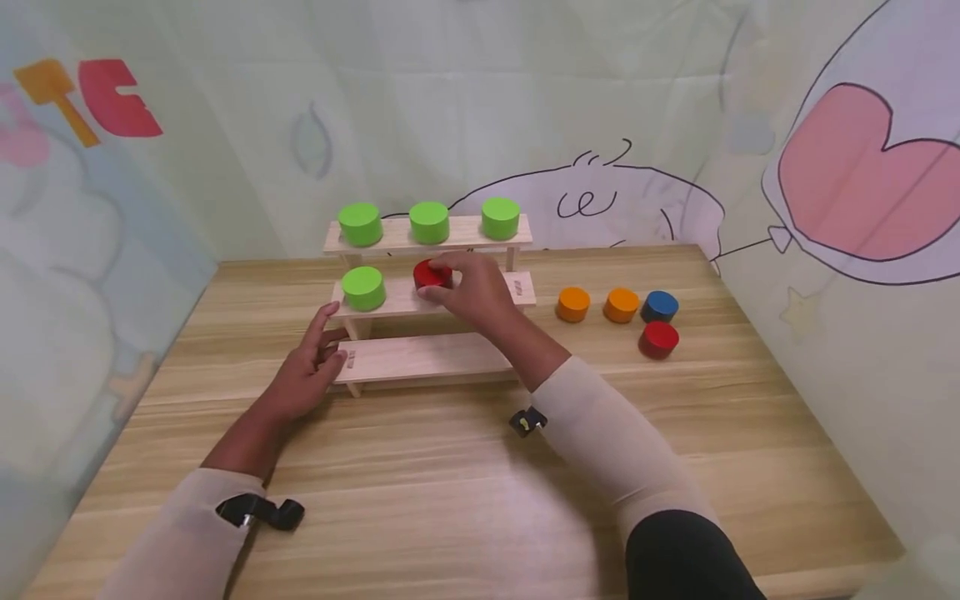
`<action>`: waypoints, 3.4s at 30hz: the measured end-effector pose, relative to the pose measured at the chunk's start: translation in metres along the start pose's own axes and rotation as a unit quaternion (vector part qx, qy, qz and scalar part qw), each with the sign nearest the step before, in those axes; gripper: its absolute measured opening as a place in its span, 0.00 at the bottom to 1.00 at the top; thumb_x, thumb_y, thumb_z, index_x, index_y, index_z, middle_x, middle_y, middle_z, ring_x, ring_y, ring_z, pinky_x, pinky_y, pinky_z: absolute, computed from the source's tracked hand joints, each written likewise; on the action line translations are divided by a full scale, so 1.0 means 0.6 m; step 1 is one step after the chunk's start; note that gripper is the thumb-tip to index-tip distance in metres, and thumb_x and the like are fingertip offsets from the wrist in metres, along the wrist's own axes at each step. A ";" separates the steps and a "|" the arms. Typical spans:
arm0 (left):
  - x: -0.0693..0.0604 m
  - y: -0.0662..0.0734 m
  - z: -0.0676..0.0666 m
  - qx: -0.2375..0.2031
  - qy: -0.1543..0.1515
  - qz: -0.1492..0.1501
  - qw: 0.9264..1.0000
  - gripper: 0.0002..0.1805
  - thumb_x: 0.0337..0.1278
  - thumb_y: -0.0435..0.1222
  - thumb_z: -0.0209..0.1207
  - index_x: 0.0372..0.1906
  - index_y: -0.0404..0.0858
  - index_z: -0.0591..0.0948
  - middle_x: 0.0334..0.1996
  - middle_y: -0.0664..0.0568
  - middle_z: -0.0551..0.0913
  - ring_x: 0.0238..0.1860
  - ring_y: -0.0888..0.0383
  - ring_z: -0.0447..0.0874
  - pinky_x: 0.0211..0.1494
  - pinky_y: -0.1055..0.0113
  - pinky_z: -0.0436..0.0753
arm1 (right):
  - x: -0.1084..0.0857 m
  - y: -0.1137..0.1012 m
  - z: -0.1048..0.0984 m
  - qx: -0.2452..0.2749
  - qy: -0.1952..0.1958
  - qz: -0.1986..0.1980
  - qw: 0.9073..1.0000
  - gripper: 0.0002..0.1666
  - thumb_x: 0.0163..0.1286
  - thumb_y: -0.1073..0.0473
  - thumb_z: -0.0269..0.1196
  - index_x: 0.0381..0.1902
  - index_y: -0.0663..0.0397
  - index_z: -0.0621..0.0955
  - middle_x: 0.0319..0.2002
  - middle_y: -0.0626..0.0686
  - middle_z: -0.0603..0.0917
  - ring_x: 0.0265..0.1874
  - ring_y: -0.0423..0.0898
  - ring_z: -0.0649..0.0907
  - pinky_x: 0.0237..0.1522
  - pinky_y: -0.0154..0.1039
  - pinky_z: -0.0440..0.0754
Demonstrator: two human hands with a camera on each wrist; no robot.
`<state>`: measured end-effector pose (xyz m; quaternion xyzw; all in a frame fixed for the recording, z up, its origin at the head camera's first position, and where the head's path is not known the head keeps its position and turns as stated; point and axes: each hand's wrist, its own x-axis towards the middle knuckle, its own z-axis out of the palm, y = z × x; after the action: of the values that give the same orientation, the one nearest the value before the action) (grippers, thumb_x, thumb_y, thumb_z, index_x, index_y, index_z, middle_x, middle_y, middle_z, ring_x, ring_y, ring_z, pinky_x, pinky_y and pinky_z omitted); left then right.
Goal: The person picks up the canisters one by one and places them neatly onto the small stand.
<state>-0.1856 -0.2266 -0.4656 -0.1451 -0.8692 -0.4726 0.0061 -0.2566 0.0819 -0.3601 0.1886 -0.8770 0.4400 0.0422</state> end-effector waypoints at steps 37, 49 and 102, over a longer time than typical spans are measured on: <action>0.002 -0.006 0.003 0.005 0.002 -0.003 1.000 0.42 0.85 0.35 0.48 0.90 0.61 0.44 0.78 0.26 0.72 0.74 0.27 0.77 0.75 0.30 0.76 | -0.021 0.016 -0.030 -0.004 0.020 0.026 0.999 0.35 0.65 0.53 0.82 0.70 0.45 0.86 0.71 0.51 0.86 0.59 0.55 0.86 0.45 0.43 0.87; 0.001 -0.004 0.000 0.003 0.000 -0.003 1.000 0.43 0.85 0.35 0.48 0.90 0.62 0.43 0.78 0.25 0.71 0.75 0.25 0.76 0.75 0.30 0.75 | -0.068 0.038 -0.084 0.018 0.056 0.029 0.998 0.32 0.67 0.56 0.81 0.67 0.53 0.87 0.71 0.55 0.86 0.76 0.54 0.79 0.65 0.57 0.88; 0.000 0.001 0.001 -0.005 -0.003 -0.005 1.000 0.43 0.84 0.34 0.49 0.90 0.62 0.44 0.78 0.27 0.71 0.75 0.27 0.76 0.75 0.30 0.76 | -0.186 0.260 -0.271 -0.052 0.069 0.222 0.971 0.43 0.74 0.51 0.75 0.80 0.61 0.73 0.82 0.71 0.67 0.81 0.73 0.67 0.80 0.71 0.67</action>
<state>-0.1857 -0.2256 -0.4653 -0.1423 -0.8675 -0.4767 0.0009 -0.2255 0.3273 -0.4054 -0.0437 -0.9137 0.4037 0.0136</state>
